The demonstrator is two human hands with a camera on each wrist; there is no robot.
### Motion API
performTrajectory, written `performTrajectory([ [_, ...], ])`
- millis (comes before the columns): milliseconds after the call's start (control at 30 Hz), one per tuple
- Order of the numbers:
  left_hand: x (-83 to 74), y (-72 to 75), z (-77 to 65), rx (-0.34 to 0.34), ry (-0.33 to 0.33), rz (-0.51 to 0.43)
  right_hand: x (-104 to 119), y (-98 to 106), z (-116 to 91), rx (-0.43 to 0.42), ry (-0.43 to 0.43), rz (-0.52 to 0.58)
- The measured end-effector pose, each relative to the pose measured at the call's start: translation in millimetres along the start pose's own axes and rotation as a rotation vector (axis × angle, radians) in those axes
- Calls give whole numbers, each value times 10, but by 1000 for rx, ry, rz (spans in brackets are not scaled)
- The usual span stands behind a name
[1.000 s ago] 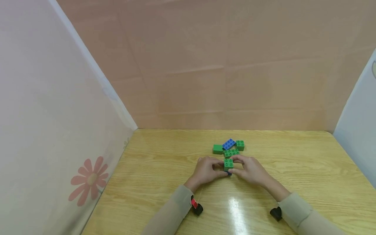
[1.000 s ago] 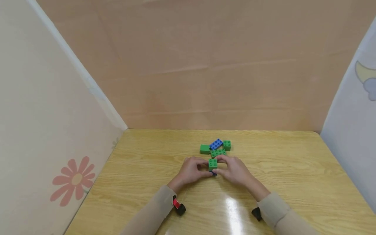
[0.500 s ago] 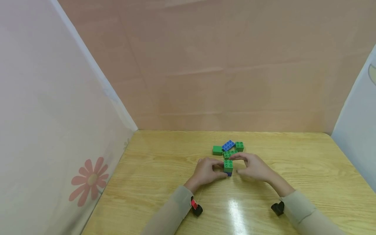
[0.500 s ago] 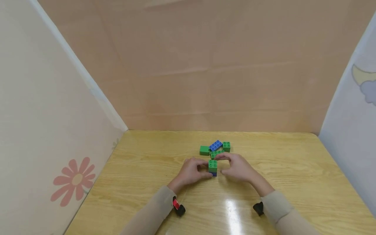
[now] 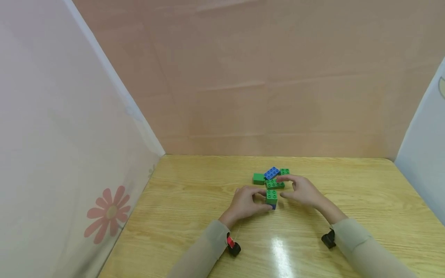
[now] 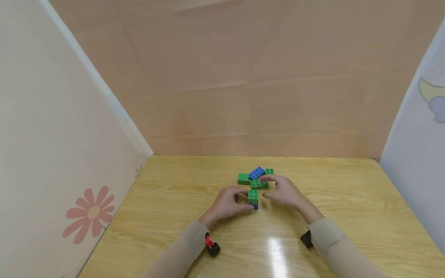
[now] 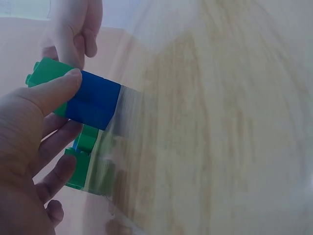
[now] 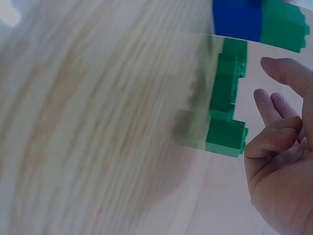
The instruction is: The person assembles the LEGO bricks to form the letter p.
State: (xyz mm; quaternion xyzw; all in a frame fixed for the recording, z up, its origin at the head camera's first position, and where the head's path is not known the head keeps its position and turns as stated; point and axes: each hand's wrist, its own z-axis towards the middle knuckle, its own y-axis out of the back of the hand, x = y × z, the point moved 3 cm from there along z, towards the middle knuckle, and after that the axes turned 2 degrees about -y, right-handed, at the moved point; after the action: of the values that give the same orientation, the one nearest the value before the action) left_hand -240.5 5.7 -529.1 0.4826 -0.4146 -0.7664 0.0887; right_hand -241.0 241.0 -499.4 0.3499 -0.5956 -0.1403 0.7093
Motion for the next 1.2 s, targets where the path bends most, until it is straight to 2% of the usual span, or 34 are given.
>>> performTrajectory([
  [600, -46, 26, 18, -20, -2, -35, -83, -33, 185, -1, -3, -47],
  [933, -56, 38, 32, -32, -6, -57, -110, -72, 274, -29, -39, -85],
  [1200, -42, 20, 41, -42, -16, -59, -137, -92, 313, -1, -53, -123],
])
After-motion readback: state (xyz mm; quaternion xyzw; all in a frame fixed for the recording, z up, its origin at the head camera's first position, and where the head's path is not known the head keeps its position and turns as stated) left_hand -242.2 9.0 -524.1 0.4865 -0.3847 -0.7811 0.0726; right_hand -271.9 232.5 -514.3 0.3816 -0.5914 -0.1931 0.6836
